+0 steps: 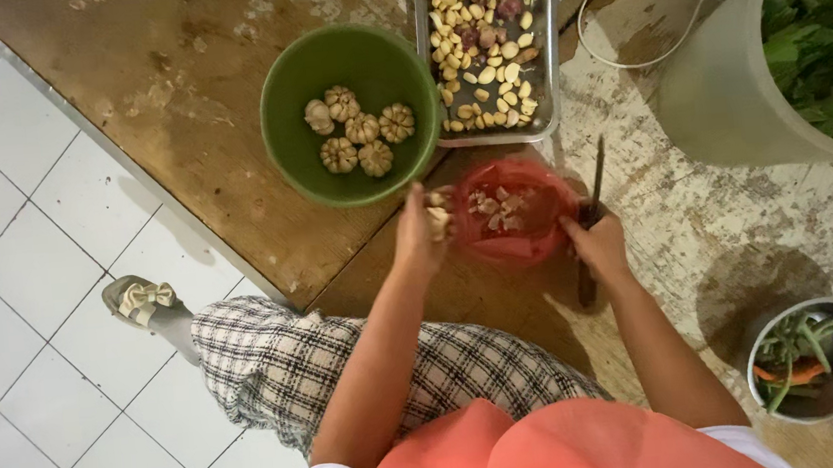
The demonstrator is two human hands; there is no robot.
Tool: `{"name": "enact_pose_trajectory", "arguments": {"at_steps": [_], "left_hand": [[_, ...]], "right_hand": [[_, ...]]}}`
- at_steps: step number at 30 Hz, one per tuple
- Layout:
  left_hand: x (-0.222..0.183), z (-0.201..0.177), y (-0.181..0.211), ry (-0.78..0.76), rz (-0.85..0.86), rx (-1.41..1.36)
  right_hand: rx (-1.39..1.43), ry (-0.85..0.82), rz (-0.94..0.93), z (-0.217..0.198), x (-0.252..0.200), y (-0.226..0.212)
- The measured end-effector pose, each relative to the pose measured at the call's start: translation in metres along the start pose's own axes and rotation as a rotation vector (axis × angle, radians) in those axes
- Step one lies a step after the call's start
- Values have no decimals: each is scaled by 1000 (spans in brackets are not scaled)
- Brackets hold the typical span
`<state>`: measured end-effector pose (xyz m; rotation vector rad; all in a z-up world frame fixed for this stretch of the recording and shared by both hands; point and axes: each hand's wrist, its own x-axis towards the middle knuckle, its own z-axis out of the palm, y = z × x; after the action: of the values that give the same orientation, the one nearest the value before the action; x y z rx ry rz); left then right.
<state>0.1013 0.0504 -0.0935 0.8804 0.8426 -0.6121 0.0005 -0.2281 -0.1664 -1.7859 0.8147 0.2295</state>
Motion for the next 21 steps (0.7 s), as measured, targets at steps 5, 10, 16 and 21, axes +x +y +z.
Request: {"name": "enact_pose_trajectory", "arguments": {"at_steps": [5, 10, 16, 21], "left_hand": [[-42, 26, -19, -278, 128, 215], [-60, 27, -32, -316, 413, 446], [-61, 24, -62, -383, 388, 279], [-51, 15, -66, -385, 482, 337]], "right_hand": [[-302, 191, -479, -3, -15, -12], [21, -64, -139, -17, -48, -63], [199, -523, -249, -32, -93, -122], [190, -684, -261, -30, -109, -142]]}}
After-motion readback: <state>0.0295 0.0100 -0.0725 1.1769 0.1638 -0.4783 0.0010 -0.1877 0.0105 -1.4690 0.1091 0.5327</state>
